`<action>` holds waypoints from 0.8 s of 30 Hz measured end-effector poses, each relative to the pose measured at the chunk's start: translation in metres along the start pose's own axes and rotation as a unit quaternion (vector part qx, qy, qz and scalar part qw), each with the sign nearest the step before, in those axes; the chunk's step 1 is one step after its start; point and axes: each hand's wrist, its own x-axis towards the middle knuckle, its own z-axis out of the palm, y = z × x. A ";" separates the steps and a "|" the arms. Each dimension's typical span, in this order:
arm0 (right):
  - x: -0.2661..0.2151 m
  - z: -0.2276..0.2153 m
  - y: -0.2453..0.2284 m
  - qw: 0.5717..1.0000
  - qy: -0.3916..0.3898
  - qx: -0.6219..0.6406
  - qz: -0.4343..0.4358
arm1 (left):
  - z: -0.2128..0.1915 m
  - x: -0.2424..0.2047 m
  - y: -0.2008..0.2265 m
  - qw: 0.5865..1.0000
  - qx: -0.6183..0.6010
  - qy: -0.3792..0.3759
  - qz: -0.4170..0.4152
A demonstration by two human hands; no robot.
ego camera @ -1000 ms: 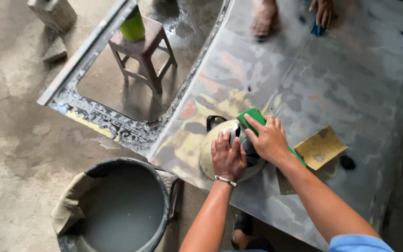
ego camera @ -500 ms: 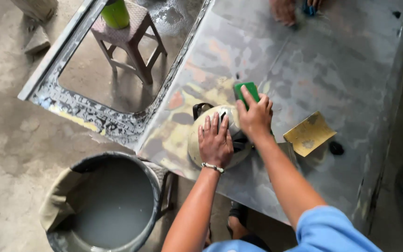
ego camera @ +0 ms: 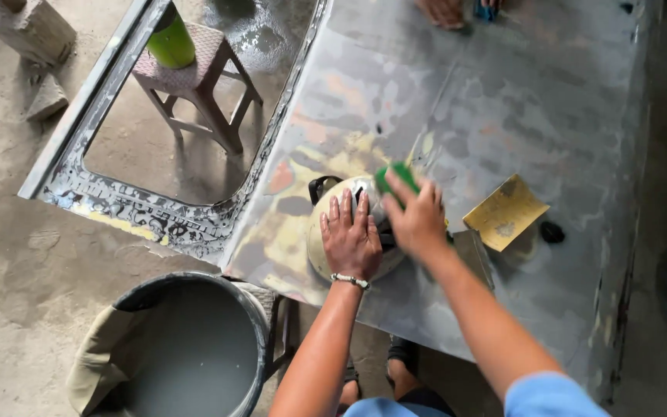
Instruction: The person sands a white helmet placed on a metal table using a green sanding block. They hold the helmet steady with their left hand while moving the sanding block over its surface with their right hand. The person briefly wipes the helmet with a yellow cloth before resuming the sanding process.
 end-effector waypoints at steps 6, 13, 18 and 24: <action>-0.001 0.007 0.015 0.995 0.067 -0.011 0.077 | 0.010 0.008 -0.003 1.000 0.002 0.020 0.000; 0.003 0.016 0.029 0.990 0.040 0.091 0.103 | -0.001 0.000 0.007 1.000 0.000 -0.005 0.006; -0.027 0.017 0.002 0.995 0.071 0.056 0.047 | 0.007 0.004 0.001 0.999 0.045 -0.006 0.009; -0.001 0.017 0.010 0.983 0.105 0.048 0.142 | 0.004 0.007 0.008 0.999 0.032 -0.030 -0.004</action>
